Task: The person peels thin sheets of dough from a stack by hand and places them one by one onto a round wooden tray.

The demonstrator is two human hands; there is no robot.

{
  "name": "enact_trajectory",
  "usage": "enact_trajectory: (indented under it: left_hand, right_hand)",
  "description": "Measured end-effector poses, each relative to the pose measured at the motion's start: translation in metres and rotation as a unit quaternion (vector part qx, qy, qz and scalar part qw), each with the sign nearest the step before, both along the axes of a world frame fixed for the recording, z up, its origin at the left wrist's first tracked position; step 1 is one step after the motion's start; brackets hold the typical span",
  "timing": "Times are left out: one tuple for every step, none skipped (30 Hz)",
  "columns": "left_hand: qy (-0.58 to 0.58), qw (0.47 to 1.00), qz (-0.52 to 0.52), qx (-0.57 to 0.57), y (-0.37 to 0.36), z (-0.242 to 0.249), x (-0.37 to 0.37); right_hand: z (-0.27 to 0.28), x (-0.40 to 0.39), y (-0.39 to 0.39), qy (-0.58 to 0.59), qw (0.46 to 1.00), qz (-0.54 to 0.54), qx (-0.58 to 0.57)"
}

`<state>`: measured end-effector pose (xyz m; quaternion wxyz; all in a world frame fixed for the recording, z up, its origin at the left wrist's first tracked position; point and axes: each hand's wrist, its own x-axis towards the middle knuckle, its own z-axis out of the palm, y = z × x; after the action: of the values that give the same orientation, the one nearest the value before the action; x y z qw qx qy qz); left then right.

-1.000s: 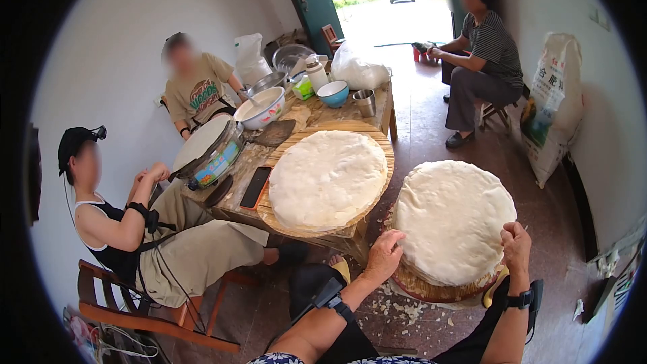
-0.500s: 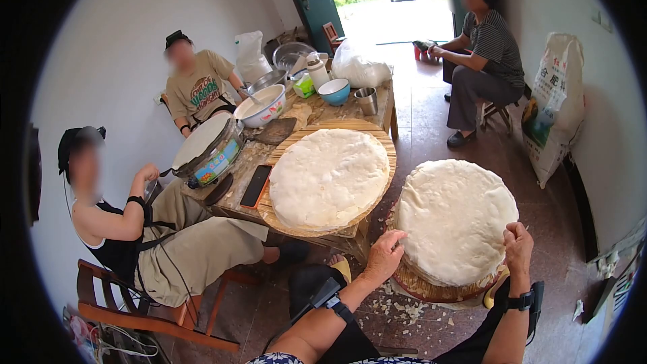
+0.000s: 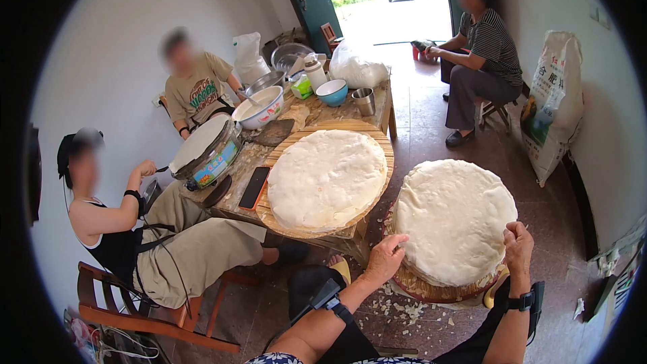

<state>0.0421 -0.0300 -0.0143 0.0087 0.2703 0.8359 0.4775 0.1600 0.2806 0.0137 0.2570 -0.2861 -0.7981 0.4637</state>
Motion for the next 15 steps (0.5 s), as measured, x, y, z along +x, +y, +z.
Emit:
enact_trajectory:
  left_hand:
    - [0.000, 1.000, 0.000, 0.000, 0.0003, 0.0003, 0.0002]
    - [0.001, 1.000, 0.002, 0.003, 0.0006, 0.0004, 0.0003]
    - [0.002, 1.000, 0.003, 0.005, 0.0008, 0.0003, 0.0005]
    - [0.002, 1.000, 0.003, 0.006, 0.0009, -0.0003, 0.0003]
    - [0.003, 1.000, 0.002, 0.005, 0.0009, -0.0013, 0.0000]
    - [0.004, 1.000, 0.002, 0.005, 0.0011, -0.0011, 0.0001]
    - [0.004, 1.000, 0.000, 0.005, 0.0012, -0.0010, 0.0004]
    - [0.002, 1.000, 0.000, 0.008, 0.0011, -0.0008, 0.0007]
    - [0.000, 1.000, 0.000, 0.011, 0.0015, -0.0003, 0.0010]
    - [0.001, 1.000, -0.001, 0.011, 0.0019, -0.0009, 0.0007]
    - [0.003, 1.000, 0.000, 0.013, 0.0019, -0.0021, 0.0002]
    - [0.006, 1.000, 0.001, 0.016, 0.0020, -0.0029, 0.0000]
    - [0.006, 1.000, -0.002, 0.016, 0.0002, -0.0038, -0.0009]
    - [0.012, 1.000, 0.007, 0.013, -0.0013, -0.0047, -0.0016]
    - [0.016, 1.000, 0.006, 0.012, 0.0019, -0.0049, -0.0006]
  right_hand:
    - [-0.0013, 0.0001, 0.0009, 0.002, 1.000, 0.003, 0.006]
    - [-0.0021, 0.0000, 0.0011, 0.002, 1.000, 0.002, 0.006]
    - [-0.0028, -0.0002, 0.0013, 0.004, 1.000, 0.002, 0.008]
    - [-0.0033, -0.0004, 0.0015, 0.006, 1.000, 0.003, 0.009]
    - [-0.0035, -0.0007, 0.0012, 0.007, 1.000, 0.002, 0.009]
    - [-0.0033, -0.0008, 0.0006, 0.011, 1.000, 0.004, 0.017]
    - [-0.0028, -0.0006, 0.0002, 0.014, 1.000, 0.007, 0.026]
    - [-0.0020, -0.0001, 0.0001, 0.014, 1.000, 0.006, 0.027]
    - [-0.0013, 0.0001, -0.0002, 0.012, 1.000, 0.004, 0.010]
    - [-0.0007, -0.0002, -0.0006, 0.010, 1.000, 0.003, -0.007]
    - [-0.0004, -0.0007, -0.0010, 0.011, 1.000, 0.003, -0.007]
    - [-0.0004, -0.0013, -0.0012, 0.009, 1.000, 0.003, -0.001]
    - [-0.0005, -0.0010, -0.0012, 0.008, 1.000, 0.001, 0.005]
    - [-0.0043, -0.0023, 0.0001, 0.008, 1.000, 0.006, 0.020]
    - [-0.0090, -0.0011, 0.0039, 0.005, 0.999, -0.001, 0.038]
